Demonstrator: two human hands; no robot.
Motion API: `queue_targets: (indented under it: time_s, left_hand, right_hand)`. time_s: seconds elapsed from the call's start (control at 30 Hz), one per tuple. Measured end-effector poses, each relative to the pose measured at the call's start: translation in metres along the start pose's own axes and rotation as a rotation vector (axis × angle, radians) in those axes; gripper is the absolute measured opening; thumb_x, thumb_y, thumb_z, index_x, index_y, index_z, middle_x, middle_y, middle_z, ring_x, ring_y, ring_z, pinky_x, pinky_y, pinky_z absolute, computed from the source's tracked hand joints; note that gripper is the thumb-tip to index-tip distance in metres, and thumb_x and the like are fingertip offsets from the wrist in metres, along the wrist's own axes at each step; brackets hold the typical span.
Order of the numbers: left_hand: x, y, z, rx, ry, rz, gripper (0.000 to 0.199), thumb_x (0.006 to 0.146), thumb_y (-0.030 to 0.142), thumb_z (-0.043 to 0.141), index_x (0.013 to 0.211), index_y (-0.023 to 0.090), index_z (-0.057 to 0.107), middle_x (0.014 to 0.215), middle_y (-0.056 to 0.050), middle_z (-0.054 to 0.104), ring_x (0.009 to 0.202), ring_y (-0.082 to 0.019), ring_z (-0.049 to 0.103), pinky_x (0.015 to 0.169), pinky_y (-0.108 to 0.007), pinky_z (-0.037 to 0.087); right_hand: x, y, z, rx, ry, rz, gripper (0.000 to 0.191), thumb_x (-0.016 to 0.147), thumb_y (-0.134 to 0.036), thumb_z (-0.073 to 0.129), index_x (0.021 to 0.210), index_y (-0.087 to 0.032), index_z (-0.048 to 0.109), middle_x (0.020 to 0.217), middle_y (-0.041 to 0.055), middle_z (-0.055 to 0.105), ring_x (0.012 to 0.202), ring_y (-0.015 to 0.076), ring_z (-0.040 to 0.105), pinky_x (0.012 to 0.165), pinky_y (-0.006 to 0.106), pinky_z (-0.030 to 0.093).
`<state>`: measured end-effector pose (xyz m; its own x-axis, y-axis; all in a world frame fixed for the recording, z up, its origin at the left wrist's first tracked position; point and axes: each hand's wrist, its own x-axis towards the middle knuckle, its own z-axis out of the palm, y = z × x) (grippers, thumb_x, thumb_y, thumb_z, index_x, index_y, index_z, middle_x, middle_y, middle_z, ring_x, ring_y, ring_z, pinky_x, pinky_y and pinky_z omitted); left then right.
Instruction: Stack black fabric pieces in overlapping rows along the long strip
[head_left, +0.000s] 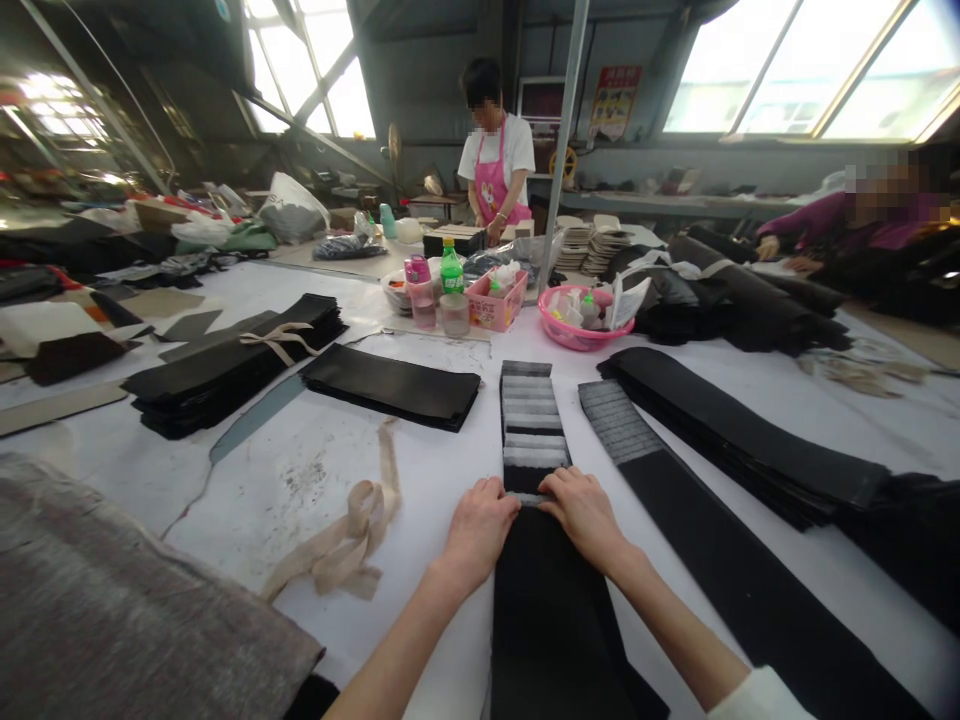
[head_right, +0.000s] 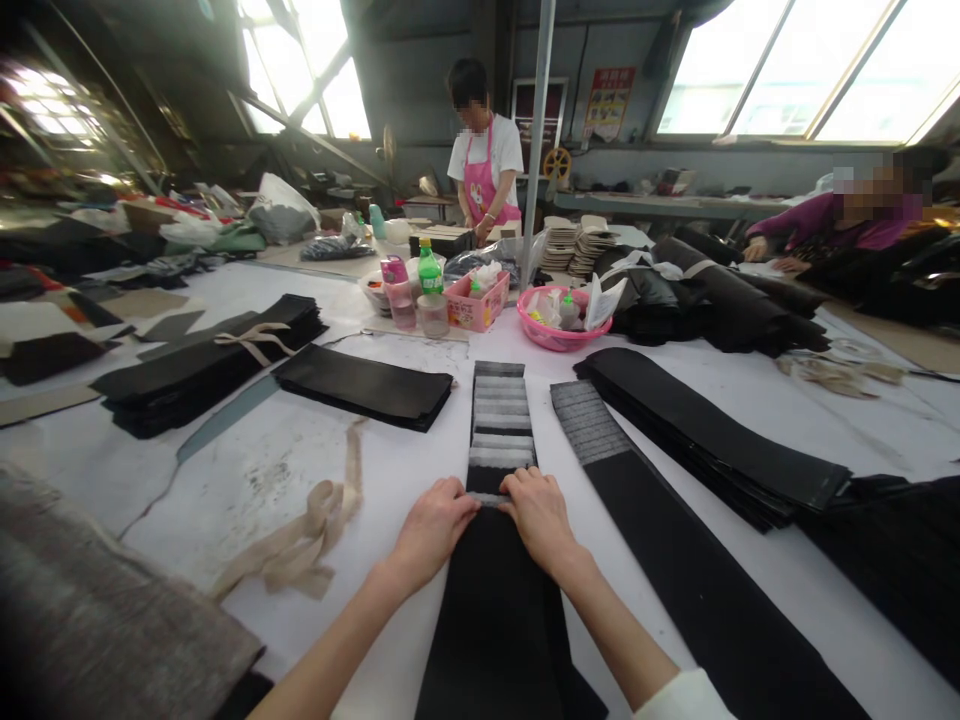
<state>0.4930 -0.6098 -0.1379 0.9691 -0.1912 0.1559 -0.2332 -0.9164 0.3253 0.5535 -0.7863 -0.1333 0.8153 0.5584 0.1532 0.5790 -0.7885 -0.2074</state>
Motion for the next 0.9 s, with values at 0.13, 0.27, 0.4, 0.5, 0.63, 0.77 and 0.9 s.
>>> queue_targets:
  time_s: [0.13,0.27,0.4,0.5,0.63,0.77,0.9]
  left_hand:
    - [0.013,-0.002,0.0,-0.069,-0.005,-0.026,0.005,0.085,0.018,0.061,0.082,0.02,0.058,0.09,-0.001,0.053,0.088,-0.017,0.051,0.076,-0.029,0.045]
    - [0.019,-0.004,-0.001,-0.042,-0.02,0.002,0.019,0.082,0.019,0.066,0.099,0.022,0.058,0.099,-0.003,0.054,0.095,-0.019,0.051,0.081,-0.033,0.045]
    - [0.02,-0.006,-0.002,0.016,-0.044,0.093,0.023,0.082,0.018,0.065,0.105,0.023,0.06,0.104,-0.003,0.053,0.099,-0.02,0.051,0.083,-0.034,0.045]
    - [0.02,-0.006,-0.001,0.011,-0.036,0.126,0.018,0.083,0.017,0.064,0.1,0.022,0.061,0.101,-0.003,0.054,0.1,-0.02,0.05,0.082,-0.033,0.045]
    - [0.018,-0.005,0.002,0.031,0.0,0.16,0.005,0.087,0.017,0.059,0.091,0.02,0.061,0.097,-0.003,0.055,0.098,-0.019,0.05,0.082,-0.033,0.045]
    - [0.014,-0.003,0.009,0.094,0.051,0.2,0.012,0.093,0.018,0.049,0.087,0.019,0.06,0.094,-0.004,0.055,0.095,-0.019,0.051,0.083,-0.034,0.044]
    - [0.01,-0.004,0.015,0.155,0.101,0.26,0.013,0.094,0.017,0.048,0.095,0.018,0.06,0.094,-0.005,0.055,0.096,-0.02,0.05,0.083,-0.035,0.045]
  right_hand:
    - [0.007,0.005,-0.003,-0.017,-0.065,-0.03,0.007,0.082,-0.023,0.068,0.085,-0.022,0.061,0.086,0.0017,0.062,0.086,0.02,0.055,0.072,0.03,0.037]
    - [0.012,0.006,-0.006,0.025,-0.112,-0.044,0.008,0.081,-0.02,0.069,0.08,-0.022,0.061,0.085,0.0015,0.06,0.084,0.0192,0.054,0.07,0.029,0.037]
    - [0.008,0.01,-0.003,0.112,-0.068,-0.066,0.007,0.082,-0.017,0.067,0.081,-0.023,0.063,0.087,0.0008,0.058,0.085,0.0181,0.053,0.071,0.029,0.039]
    - [0.001,0.015,0.002,0.195,0.002,-0.077,0.007,0.083,-0.016,0.065,0.081,-0.023,0.063,0.091,0.0004,0.058,0.088,0.0171,0.053,0.074,0.028,0.041]
    - [-0.006,0.018,0.008,0.228,0.05,-0.129,0.01,0.089,-0.021,0.059,0.08,-0.022,0.064,0.089,0.0008,0.061,0.086,0.0166,0.053,0.076,0.029,0.042]
    - [-0.009,0.022,0.01,0.196,0.063,-0.215,0.022,0.096,-0.026,0.05,0.082,-0.023,0.067,0.087,0.0015,0.062,0.086,0.0166,0.052,0.078,0.03,0.041]
    - [-0.012,0.025,0.011,0.161,0.076,-0.295,0.017,0.095,-0.024,0.05,0.096,-0.024,0.067,0.092,0.0025,0.062,0.091,0.0172,0.052,0.08,0.031,0.041]
